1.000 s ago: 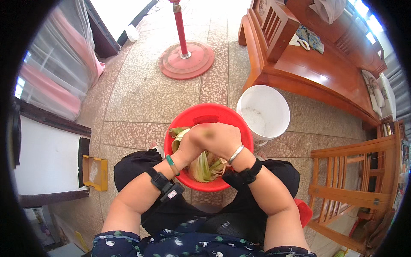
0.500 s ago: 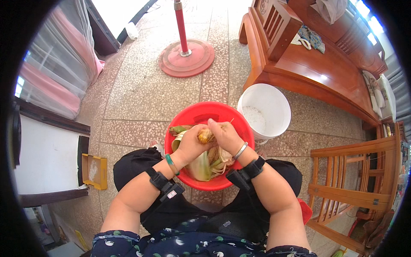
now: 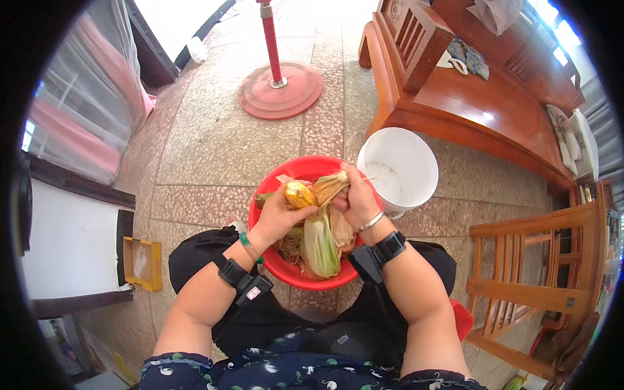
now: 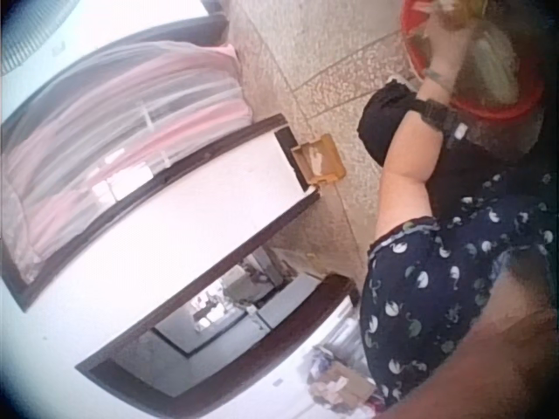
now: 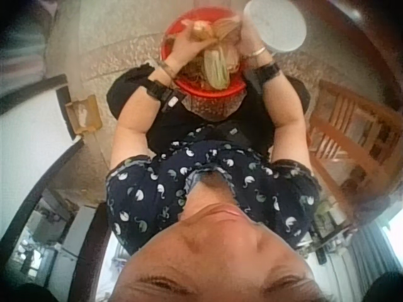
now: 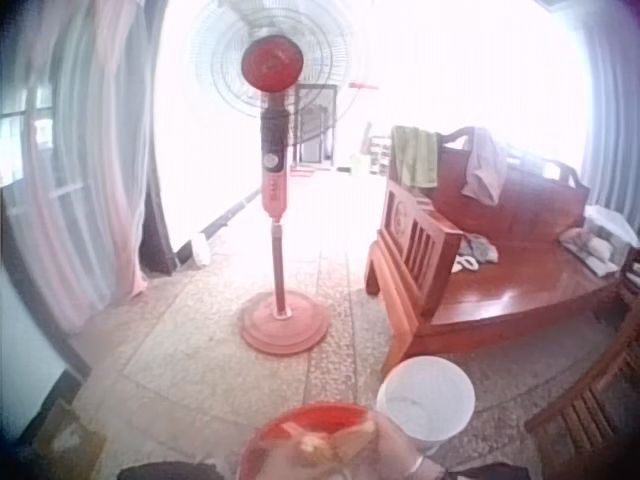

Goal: The person pulls back the husk and silk from an ear of corn by hand, placing the husks into a red bucket.

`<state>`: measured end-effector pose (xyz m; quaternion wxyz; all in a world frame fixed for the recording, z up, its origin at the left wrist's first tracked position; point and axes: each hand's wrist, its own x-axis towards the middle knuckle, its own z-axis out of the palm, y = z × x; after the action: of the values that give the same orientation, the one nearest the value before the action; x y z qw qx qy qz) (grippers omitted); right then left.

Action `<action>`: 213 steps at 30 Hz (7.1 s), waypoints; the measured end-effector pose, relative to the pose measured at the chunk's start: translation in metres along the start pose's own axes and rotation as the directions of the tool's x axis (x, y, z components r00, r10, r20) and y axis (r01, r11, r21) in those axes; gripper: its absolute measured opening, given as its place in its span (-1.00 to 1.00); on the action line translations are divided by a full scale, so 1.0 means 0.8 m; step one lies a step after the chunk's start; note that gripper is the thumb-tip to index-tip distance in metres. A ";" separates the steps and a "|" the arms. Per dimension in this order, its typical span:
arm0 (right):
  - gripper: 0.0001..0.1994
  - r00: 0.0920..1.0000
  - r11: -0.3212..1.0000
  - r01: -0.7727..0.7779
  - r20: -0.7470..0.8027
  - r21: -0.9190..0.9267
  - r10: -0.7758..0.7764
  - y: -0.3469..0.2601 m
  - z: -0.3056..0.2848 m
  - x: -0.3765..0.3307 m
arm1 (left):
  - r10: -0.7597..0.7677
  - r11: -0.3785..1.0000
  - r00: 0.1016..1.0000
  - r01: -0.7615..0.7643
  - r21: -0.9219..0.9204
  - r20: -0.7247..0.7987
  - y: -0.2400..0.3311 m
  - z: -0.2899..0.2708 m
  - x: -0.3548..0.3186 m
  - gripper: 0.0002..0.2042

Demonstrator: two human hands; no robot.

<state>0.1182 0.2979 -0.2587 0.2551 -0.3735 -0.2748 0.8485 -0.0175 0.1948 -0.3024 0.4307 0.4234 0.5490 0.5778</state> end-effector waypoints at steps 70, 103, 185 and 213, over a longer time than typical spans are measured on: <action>-0.43 0.904 0.187 -0.120 -0.029 -0.975 0.427 0.096 -0.084 0.057 | 0.005 0.992 0.952 -0.044 0.121 0.307 0.038 -0.007 -0.011 -0.66; -0.55 0.986 0.767 -0.014 0.119 -0.642 0.118 0.063 -0.062 0.026 | -0.121 0.984 0.993 0.120 -0.130 -0.004 0.011 0.004 0.008 -0.64; -0.52 0.871 0.084 0.452 0.420 -0.888 -0.253 0.061 -0.053 -0.010 | -0.486 0.491 0.866 0.159 -0.856 -0.118 0.048 -0.040 0.034 -0.71; -0.47 0.951 0.810 0.058 0.279 -0.584 0.134 0.049 -0.015 0.009 | -0.396 0.836 0.879 0.227 -0.499 -0.265 0.029 -0.013 0.023 -0.57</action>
<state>0.1145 0.2777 -0.2953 0.0646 -0.3027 -0.5511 0.7749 -0.0337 0.2094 -0.2795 0.4998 0.1021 0.5301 0.6773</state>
